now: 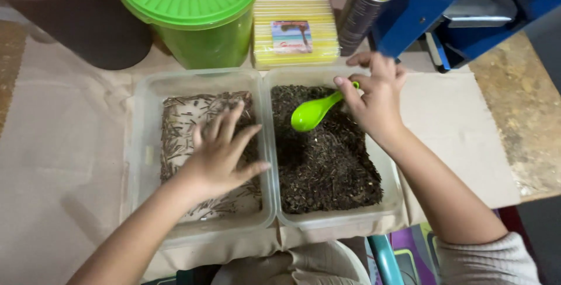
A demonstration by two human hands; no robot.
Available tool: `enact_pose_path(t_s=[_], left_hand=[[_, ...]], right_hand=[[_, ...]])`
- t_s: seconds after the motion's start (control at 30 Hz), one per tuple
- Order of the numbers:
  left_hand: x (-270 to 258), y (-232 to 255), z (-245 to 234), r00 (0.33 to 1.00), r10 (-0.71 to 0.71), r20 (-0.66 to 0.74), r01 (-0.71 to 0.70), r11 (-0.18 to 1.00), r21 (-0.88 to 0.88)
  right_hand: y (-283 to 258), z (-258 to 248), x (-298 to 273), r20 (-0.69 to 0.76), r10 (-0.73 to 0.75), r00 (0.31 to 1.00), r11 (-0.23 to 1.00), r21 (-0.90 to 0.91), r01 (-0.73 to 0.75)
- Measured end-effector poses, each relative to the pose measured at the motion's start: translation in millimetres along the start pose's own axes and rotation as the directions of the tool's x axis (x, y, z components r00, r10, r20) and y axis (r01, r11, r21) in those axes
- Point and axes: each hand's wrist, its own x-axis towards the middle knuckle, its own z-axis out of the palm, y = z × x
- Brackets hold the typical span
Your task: Sort dried tea leaves in plastic containers using a small spoon
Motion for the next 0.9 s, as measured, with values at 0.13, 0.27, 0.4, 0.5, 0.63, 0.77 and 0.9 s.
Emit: enact_pose_path(t_s=[0.13, 0.27, 0.4, 0.5, 0.63, 0.77, 0.9], left_hand=[[-14.9, 43.4, -4.7, 0.96, -0.111, 0.258, 0.069, 0.983, 0.168], [-26.8, 43.5, 61.5, 0.998, -0.055, -0.035, 0.065, 0.901, 0.428], [-32.6, 39.8, 79.8, 1.0, -0.017, -0.022, 0.019, 0.995, 0.1], [-34.6, 27.3, 94.0, 0.913, 0.183, -0.364, 0.105, 0.757, 0.645], [-31.5, 25.9, 93.1, 0.915, 0.208, -0.345, 0.048, 0.795, 0.605], [-33.4, 29.0, 92.9, 0.917, 0.208, -0.34, -0.029, 0.886, 0.464], [-35.6, 28.5, 89.0, 0.919, 0.206, -0.336, -0.01, 0.865, 0.502]], right_hand=[[-4.8, 5.5, -32.0, 0.184, 0.267, 0.946, 0.951, 0.107, -0.289], [-13.5, 12.6, -54.4, 0.437, 0.146, 0.887, 0.921, 0.266, -0.283], [-15.9, 12.4, -59.9, 0.505, -0.06, 0.861, 0.9, 0.4, -0.172], [-16.8, 0.6, -49.1, 0.645, 0.022, 0.764, 0.971, 0.168, -0.17], [-24.7, -7.3, -37.0, 0.688, 0.059, 0.723, 0.986, 0.073, -0.15], [-26.7, -8.9, -39.2, 0.636, 0.082, 0.767, 0.995, -0.007, -0.101], [-19.7, -8.6, -39.9, 0.412, 0.071, 0.908, 0.977, -0.214, 0.021]])
